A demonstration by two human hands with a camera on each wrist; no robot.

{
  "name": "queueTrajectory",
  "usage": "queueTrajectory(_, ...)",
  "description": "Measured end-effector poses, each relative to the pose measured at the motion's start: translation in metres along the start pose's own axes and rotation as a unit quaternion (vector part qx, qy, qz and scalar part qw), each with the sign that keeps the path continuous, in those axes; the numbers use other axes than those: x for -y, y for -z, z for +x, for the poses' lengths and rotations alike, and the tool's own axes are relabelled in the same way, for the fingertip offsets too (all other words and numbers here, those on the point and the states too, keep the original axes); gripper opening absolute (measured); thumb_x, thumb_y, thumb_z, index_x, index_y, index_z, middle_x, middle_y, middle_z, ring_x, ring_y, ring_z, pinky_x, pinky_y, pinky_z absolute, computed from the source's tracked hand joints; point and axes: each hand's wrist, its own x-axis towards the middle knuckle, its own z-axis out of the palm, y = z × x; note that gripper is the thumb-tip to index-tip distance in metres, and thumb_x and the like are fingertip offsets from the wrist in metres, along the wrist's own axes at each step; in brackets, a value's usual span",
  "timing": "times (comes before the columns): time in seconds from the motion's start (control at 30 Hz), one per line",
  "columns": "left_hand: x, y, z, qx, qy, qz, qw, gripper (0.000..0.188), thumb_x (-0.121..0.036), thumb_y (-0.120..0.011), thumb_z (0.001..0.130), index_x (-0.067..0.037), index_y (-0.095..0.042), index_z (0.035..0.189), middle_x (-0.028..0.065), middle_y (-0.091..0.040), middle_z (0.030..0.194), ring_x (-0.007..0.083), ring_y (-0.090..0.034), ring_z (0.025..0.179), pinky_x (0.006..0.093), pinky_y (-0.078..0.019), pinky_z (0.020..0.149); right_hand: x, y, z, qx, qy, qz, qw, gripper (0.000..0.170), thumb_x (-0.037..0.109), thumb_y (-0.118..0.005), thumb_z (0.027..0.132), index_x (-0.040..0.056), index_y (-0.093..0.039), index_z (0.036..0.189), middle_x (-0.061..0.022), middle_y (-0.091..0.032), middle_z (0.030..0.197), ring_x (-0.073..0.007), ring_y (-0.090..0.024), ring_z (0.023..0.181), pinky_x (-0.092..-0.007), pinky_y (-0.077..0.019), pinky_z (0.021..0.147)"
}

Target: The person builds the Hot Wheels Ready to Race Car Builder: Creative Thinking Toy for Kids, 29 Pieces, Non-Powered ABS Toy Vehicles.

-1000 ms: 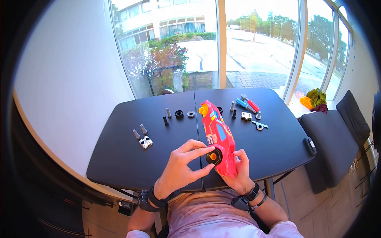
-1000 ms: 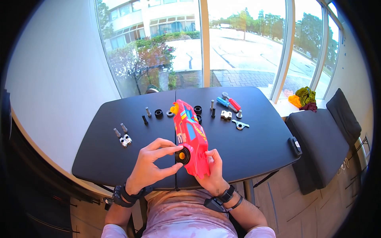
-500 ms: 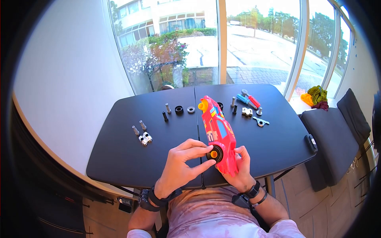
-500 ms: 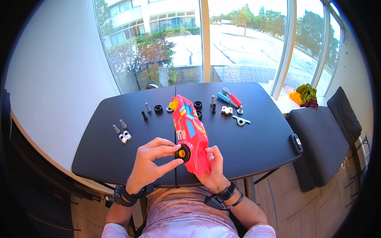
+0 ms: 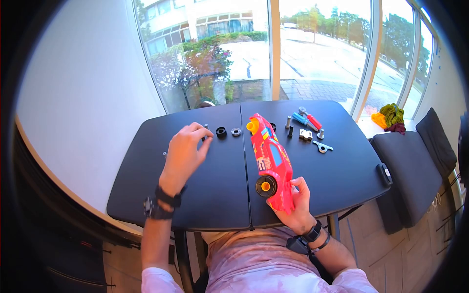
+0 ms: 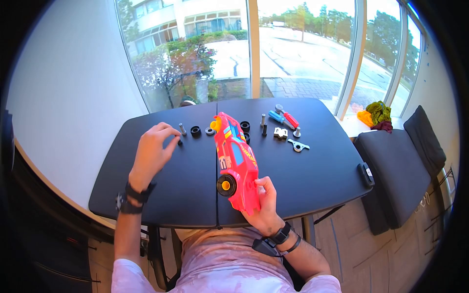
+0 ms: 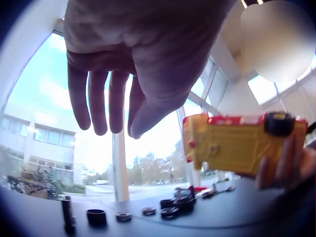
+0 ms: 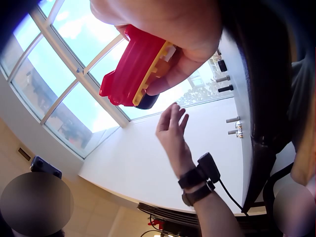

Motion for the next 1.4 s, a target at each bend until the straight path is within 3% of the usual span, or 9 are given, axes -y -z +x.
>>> queueTrajectory(0.13, 0.082, -0.062, 0.009, 0.111, -0.155, 0.288, 0.939, 0.011, -0.005, -0.073, 0.094, -0.010, -0.083, 0.093, 0.0044, -0.076, 0.105, 0.0249, -0.072, 0.114, 0.0421, -0.0551, 0.103, 0.002, 0.000, 0.000, 0.001, -0.002, -0.009, 1.000, 0.063, 0.043, -0.061, 0.099, 0.0034, -0.059, 0.148, -0.0128, -0.076, 0.134, -0.0263, -0.075, 0.117, -0.0415, -0.0608, 0.100)
queueTrajectory(0.33, 0.112, -0.107, 0.005, 0.220, -0.160, 0.361, 0.892, 0.011, -0.012, -0.074, 0.093, -0.017, -0.084, 0.094, 0.0011, -0.075, 0.110, 0.0214, -0.070, 0.114, 0.0458, -0.0527, 0.102, 0.004, -0.002, 0.001, -0.010, -0.016, 0.006, 1.000, 0.063, 0.042, -0.061, 0.099, 0.0021, -0.058, 0.148, -0.0144, -0.075, 0.134, -0.0280, -0.075, 0.117, -0.0420, -0.0606, 0.101)
queueTrajectory(0.43, 0.106, -0.100, 0.007, 0.189, -0.137, 0.352, 0.906, 0.011, -0.013, -0.075, 0.095, -0.015, -0.085, 0.099, 0.0021, -0.075, 0.105, 0.0238, -0.070, 0.112, 0.0451, -0.0526, 0.100, 0.004, 0.000, 0.002, -0.010, -0.021, 0.005, 1.000, 0.063, 0.042, -0.061, 0.099, 0.0023, -0.058, 0.148, -0.0144, -0.075, 0.134, -0.0280, -0.075, 0.116, -0.0420, -0.0608, 0.101)
queueTrajectory(0.57, 0.080, -0.075, 0.008, 0.100, -0.076, 0.179, 0.976, 0.013, -0.015, -0.076, 0.102, -0.011, -0.082, 0.113, 0.0060, -0.077, 0.102, 0.0278, -0.071, 0.108, 0.0433, -0.0533, 0.097, 0.004, -0.005, 0.000, -0.007, -0.019, 0.000, 1.000, 0.063, 0.042, -0.061, 0.099, 0.0025, -0.058, 0.147, -0.0142, -0.076, 0.133, -0.0277, -0.076, 0.115, -0.0416, -0.0611, 0.099)
queueTrajectory(0.73, 0.007, -0.015, 0.002, 0.008, 0.011, -0.026, 1.000, 0.018, -0.003, -0.079, 0.100, -0.005, -0.078, 0.119, 0.0090, -0.083, 0.111, 0.0261, -0.076, 0.099, 0.0405, -0.0567, 0.080, 0.004, -0.003, 0.001, -0.004, -0.014, 0.001, 1.000, 0.063, 0.043, -0.061, 0.099, 0.0027, -0.058, 0.148, -0.0139, -0.076, 0.133, -0.0271, -0.076, 0.115, -0.0409, -0.0612, 0.099)
queueTrajectory(0.93, -0.073, 0.032, -0.034, -0.023, 0.067, -0.323, 0.944, 0.039, 0.005, -0.078, 0.102, -0.003, -0.077, 0.139, 0.0152, -0.083, 0.131, 0.0203, -0.083, 0.107, 0.0323, -0.0645, 0.093, 0.003, -0.010, -0.001, -0.010, -0.012, 0.009, 1.000, 0.061, 0.042, -0.060, 0.100, 0.0033, -0.060, 0.147, -0.0130, -0.076, 0.134, -0.0263, -0.076, 0.114, -0.0404, -0.0607, 0.098)
queueTrajectory(1.1, -0.114, 0.031, -0.064, 0.040, 0.122, -0.478, 0.869, 0.034, 0.006, -0.079, 0.102, 0.001, -0.078, 0.136, 0.0133, -0.083, 0.129, 0.0169, -0.081, 0.117, 0.0306, -0.0657, 0.099, 0.003, -0.012, -0.002, -0.007, -0.001, 0.000, 1.000, 0.061, 0.043, -0.060, 0.101, 0.0037, -0.061, 0.147, -0.0120, -0.077, 0.133, -0.0256, -0.076, 0.114, -0.0404, -0.0603, 0.097)
queueTrajectory(1.33, -0.124, -0.002, -0.068, 0.057, 0.047, -0.394, 0.916, 0.033, 0.005, -0.082, 0.099, -0.002, -0.080, 0.131, 0.0197, -0.082, 0.135, 0.0302, -0.078, 0.132, 0.0413, -0.0631, 0.110, 0.002, -0.009, -0.002, -0.005, 0.003, -0.003, 1.000, 0.062, 0.044, -0.059, 0.102, 0.0034, -0.061, 0.149, -0.0130, -0.076, 0.134, -0.0255, -0.076, 0.115, -0.0403, -0.0607, 0.097)
queueTrajectory(1.4, -0.124, -0.005, -0.067, 0.023, 0.000, -0.332, 0.943, 0.039, -0.002, -0.087, 0.095, -0.007, -0.082, 0.133, 0.0142, -0.084, 0.123, 0.0293, -0.079, 0.123, 0.0387, -0.0624, 0.108, 0.001, -0.010, -0.002, -0.009, 0.009, -0.002, 1.000, 0.062, 0.044, -0.058, 0.102, 0.0034, -0.061, 0.149, -0.0133, -0.076, 0.136, -0.0256, -0.076, 0.116, -0.0401, -0.0609, 0.098)
